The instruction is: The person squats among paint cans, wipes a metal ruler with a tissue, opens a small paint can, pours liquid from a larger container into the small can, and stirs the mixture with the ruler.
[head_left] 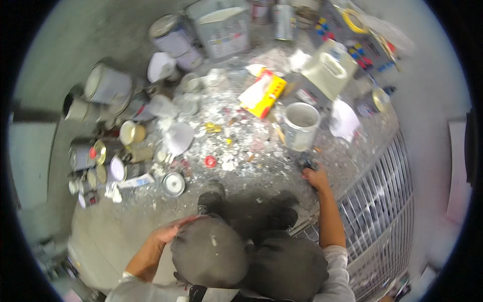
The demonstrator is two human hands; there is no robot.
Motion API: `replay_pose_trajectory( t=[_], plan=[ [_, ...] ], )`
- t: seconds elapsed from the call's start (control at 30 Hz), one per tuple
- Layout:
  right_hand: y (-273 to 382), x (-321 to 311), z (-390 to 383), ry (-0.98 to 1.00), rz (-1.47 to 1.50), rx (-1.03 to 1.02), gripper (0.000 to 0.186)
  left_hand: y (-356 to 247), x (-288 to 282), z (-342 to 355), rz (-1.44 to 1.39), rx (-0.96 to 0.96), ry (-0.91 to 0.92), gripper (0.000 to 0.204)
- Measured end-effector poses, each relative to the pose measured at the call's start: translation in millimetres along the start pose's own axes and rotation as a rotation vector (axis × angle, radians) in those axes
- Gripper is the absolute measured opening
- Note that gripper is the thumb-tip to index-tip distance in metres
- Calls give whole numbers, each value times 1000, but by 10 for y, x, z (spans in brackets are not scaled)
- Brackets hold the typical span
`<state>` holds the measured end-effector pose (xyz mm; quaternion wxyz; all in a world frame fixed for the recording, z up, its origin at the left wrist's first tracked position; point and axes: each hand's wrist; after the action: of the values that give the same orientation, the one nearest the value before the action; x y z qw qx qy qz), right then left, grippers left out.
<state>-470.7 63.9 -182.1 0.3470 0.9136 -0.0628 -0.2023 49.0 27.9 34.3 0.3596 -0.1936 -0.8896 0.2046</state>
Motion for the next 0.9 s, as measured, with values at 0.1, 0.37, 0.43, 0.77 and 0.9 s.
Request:
replay_pose_trajectory(
  t=[0.1,0.37,0.43,0.77,0.9],
  plan=[
    [130,-63,28,136,41,-114,38,86,-194,65,110,-22,34,103],
    [343,-70,-97,130,-204,-352,40,317,-457,253,43,5,-115,29],
    [192,-134,-70,106,-243,-383,47,109,-590,345,247,-24,-431,23],
    [143,190,-1072,-417,-109,-646,27,-1691,-1909,1223,1716,511,-1362,29],
    [632,591,-1370,-135,-113,-716,23,-1801,-1958,1155,1800,421,-1342,17]
  ],
)
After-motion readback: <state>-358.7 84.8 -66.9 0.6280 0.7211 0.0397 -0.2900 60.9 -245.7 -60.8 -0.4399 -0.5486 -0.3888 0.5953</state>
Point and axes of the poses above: each hand's wrist, its own z-axis towards the middle knuckle, its own x-axis out of the palm, y = z × x, and after that the axes turned 3 degrees about -x, right-handed
